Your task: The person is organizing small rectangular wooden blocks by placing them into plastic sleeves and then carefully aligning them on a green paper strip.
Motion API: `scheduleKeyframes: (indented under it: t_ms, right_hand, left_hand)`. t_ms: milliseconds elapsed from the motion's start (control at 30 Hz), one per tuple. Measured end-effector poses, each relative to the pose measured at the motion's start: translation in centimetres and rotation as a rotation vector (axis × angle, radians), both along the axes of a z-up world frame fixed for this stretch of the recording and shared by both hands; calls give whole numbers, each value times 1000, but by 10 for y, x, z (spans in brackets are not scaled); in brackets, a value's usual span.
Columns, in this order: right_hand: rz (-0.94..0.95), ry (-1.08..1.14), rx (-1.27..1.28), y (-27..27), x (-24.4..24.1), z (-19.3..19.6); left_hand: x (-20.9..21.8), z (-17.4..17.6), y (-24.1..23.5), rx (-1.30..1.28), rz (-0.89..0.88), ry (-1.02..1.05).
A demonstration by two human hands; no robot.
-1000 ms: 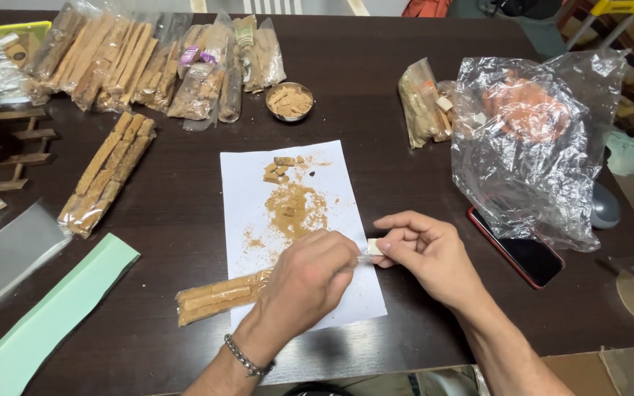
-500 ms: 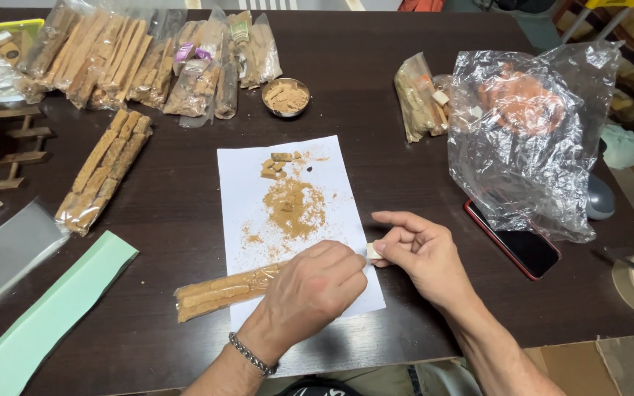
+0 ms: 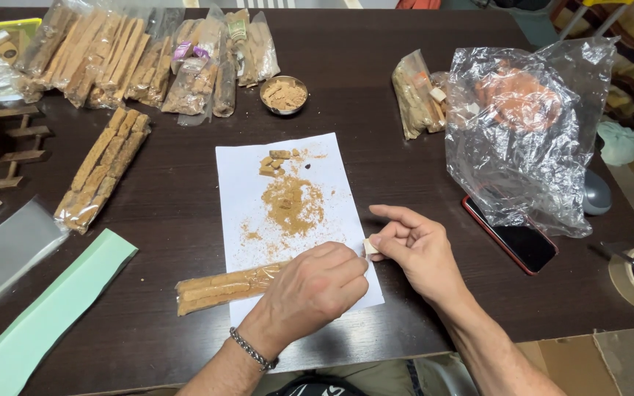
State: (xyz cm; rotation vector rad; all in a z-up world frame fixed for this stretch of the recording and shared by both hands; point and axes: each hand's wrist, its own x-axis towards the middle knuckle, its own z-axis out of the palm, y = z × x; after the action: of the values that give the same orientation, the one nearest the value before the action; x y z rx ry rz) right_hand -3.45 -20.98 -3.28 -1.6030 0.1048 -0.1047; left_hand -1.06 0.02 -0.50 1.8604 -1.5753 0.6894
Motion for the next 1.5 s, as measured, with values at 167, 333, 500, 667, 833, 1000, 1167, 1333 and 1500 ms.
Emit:
scheduleKeyframes:
  t_ms: [167,333,500,667,833,1000,1167,1333,1500]
  right_hand:
    - [-33,-6,9,0,0,-1]
    - [-100,-71,-38,-13,8,3]
    - [-239,-194,-142,-31,5,50]
    - [-231,-235,-232,-15,-10,54]
    - [-216,-497,-280,-11,-29,17]
    - [-12,-1014,-630,-2,-32,24]
    - [18,-1018,-667,3,-32,25]
    - [34,-777,-736,3,-39,33]
    - [94,-43,-40,14,-53,39]
  left_hand:
    - [0,0,0,5,-8,8]
    - [-6,-4,-2,-16,-84,52]
    - [-10,-17,-3,-3,-21,164]
    - [-7,-3,1,-73,96,224]
    - [-29,27,-2,-387,140,583]
    - [-41,46,1,-175,10,1737]
    - [-47,45,2,-213,89,1757]
    - [-51,41,6,-263,211,1613]
    - [-52,27,13,-202,322,892]
